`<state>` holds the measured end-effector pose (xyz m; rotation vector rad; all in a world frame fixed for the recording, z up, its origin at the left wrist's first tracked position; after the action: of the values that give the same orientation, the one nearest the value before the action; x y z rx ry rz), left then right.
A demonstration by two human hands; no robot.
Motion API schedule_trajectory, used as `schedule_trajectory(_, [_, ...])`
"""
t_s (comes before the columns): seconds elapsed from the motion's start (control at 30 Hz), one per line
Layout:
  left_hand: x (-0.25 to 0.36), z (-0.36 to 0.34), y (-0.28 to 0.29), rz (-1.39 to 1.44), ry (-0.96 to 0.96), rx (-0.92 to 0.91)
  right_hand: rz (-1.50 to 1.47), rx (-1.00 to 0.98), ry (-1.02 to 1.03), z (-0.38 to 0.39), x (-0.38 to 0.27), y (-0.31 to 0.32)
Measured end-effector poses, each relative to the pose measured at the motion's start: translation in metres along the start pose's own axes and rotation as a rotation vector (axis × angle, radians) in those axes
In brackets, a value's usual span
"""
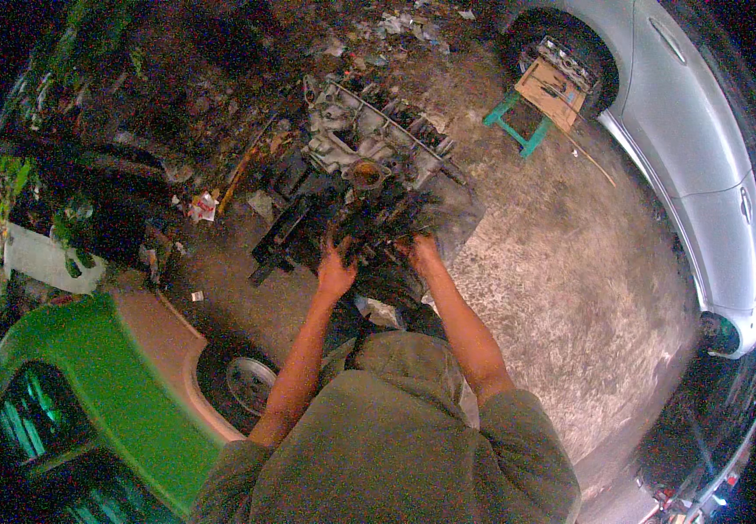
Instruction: The person uses a wrench to tighten bolts on a car engine block resting on a tarp. They repeatedly adjust the wrench and reposition their hands to access different bolts on the engine.
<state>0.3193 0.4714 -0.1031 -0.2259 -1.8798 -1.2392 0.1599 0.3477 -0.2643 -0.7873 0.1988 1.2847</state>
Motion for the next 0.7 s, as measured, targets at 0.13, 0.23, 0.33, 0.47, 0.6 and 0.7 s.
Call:
schedule_trajectory(0.13, [0.005, -0.001, 0.004, -0.073, -0.024, 0.020, 0.066, 0.048, 0.285, 0.020, -0.014, -0.008])
schedule_trajectory(0.23, [0.002, 0.000, 0.001, -0.039, 0.055, -0.005, 0.663, -0.015, 0.745, 0.061, -0.032, -0.031])
schedule_trajectory(0.33, [0.001, 0.002, 0.001, -0.012, 0.093, 0.000, 1.263, -0.158, 1.237, 0.119, -0.023, -0.055])
schedule_trajectory(0.47, [0.001, 0.001, 0.002, -0.040, 0.084, -0.016, 1.354, -0.315, 1.116, 0.132, -0.017, -0.046])
schedule_trajectory(0.6, [0.006, -0.001, 0.003, -0.112, -0.025, -0.005, 1.222, -0.237, 0.937, 0.113, -0.023, -0.025])
schedule_trajectory(0.7, [0.005, 0.000, 0.002, -0.127, -0.041, -0.002, 0.206, -0.107, 0.363, 0.066, -0.005, 0.011])
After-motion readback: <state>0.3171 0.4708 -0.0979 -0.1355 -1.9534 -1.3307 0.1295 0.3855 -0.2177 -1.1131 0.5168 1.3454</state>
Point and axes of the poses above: each hand's wrist, its own z-axis away from the middle knuckle, its own y-axis out of the back of the hand, x = y × z, the point moved 9 cm from there along -z, towards the middle knuckle, and after that the axes turned 6 degrees about x, right-handed, at the moved point
